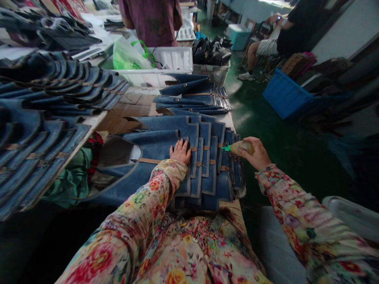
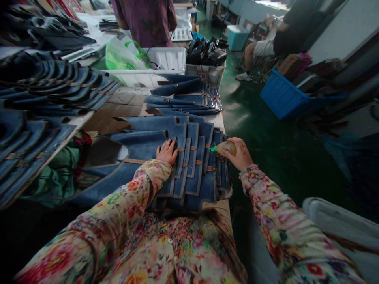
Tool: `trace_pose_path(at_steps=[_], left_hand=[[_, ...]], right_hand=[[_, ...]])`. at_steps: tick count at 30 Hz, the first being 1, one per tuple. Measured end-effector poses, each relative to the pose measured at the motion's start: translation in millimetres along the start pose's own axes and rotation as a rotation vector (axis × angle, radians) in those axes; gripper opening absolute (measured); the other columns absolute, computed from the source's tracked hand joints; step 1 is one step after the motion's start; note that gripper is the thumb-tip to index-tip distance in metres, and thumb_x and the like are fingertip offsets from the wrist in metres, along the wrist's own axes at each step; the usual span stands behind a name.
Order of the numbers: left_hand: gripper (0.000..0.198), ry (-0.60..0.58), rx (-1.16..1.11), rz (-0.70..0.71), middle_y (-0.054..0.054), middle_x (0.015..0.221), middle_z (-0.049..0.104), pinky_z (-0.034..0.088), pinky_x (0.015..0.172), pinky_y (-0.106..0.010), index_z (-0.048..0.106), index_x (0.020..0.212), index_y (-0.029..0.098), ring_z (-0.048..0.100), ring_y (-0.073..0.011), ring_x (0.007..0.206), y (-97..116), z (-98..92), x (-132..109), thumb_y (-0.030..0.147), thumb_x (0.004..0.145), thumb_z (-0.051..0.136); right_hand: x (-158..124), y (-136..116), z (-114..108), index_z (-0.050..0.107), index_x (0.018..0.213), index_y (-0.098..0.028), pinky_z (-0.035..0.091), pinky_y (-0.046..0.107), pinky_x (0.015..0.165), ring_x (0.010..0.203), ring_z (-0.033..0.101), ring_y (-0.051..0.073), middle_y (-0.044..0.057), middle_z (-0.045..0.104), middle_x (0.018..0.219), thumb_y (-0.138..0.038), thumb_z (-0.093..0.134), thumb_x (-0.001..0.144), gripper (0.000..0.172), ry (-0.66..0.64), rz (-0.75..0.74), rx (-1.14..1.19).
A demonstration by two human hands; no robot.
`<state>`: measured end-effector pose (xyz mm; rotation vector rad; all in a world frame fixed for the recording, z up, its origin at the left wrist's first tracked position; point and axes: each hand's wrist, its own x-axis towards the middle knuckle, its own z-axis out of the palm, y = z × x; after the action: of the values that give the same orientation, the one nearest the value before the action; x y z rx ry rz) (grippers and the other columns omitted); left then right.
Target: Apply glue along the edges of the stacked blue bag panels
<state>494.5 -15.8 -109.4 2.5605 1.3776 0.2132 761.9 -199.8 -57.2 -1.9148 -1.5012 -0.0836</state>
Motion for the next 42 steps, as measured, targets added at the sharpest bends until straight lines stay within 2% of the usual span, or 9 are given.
trace_pose_path(at_steps=[4,8,13,34,42], left_hand=[[0.054,0.008,0.002,-0.002,-0.003,0.151,0.031,0.019,0.114,-0.047,0.037,0.143,0.025,0.028,-0.0188,0.139,-1.1,0.9,0.3,0.042,0.092,0.031],[0.054,0.005,0.002,0.001,-0.003,0.151,0.031,0.019,0.114,-0.047,0.037,0.143,0.024,0.027,-0.0186,0.139,-1.6,1.3,0.5,0.042,0.092,0.032],[0.054,0.006,-0.002,-0.004,-0.003,0.151,0.031,0.018,0.114,-0.047,0.037,0.143,0.025,0.028,-0.0189,0.139,-0.6,0.5,0.5,0.042,0.092,0.032],[0.053,-0.02,0.019,-0.005,-0.002,0.151,0.03,0.019,0.114,-0.048,0.037,0.143,0.023,0.027,-0.0184,0.139,1.5,-3.4,0.2,0.041,0.093,0.032],[0.054,-0.03,0.017,-0.01,-0.002,0.152,0.03,0.019,0.115,-0.048,0.036,0.144,0.024,0.027,-0.0182,0.139,2.0,-5.6,0.0,0.041,0.093,0.033]], right_hand=[[8.7,-0.3,-1.4,0.053,0.109,-0.022,0.043,0.046,0.097,0.108,0.054,0.027,0.01,0.056,0.109,-0.042,0.059,0.079,0.037,0.052,-0.001,-0.019],[10.7,-0.1,-2.3,0.054,0.109,-0.022,0.043,0.046,0.097,0.108,0.054,0.027,0.01,0.056,0.109,-0.042,0.06,0.078,0.037,0.032,0.006,-0.007],[17.2,5.8,4.4,0.055,0.106,-0.02,0.043,0.048,0.095,0.106,0.055,0.028,0.011,0.057,0.107,-0.044,0.059,0.077,0.038,0.053,0.085,-0.005],[84.5,41.5,24.9,0.055,0.099,-0.018,0.039,0.046,0.097,0.104,0.053,0.027,0.011,0.057,0.104,-0.047,0.06,0.069,0.042,0.197,0.242,0.004],[103.4,50.8,29.4,0.054,0.1,-0.02,0.04,0.045,0.095,0.102,0.053,0.026,0.01,0.057,0.105,-0.044,0.062,0.067,0.042,0.239,0.381,0.009]])
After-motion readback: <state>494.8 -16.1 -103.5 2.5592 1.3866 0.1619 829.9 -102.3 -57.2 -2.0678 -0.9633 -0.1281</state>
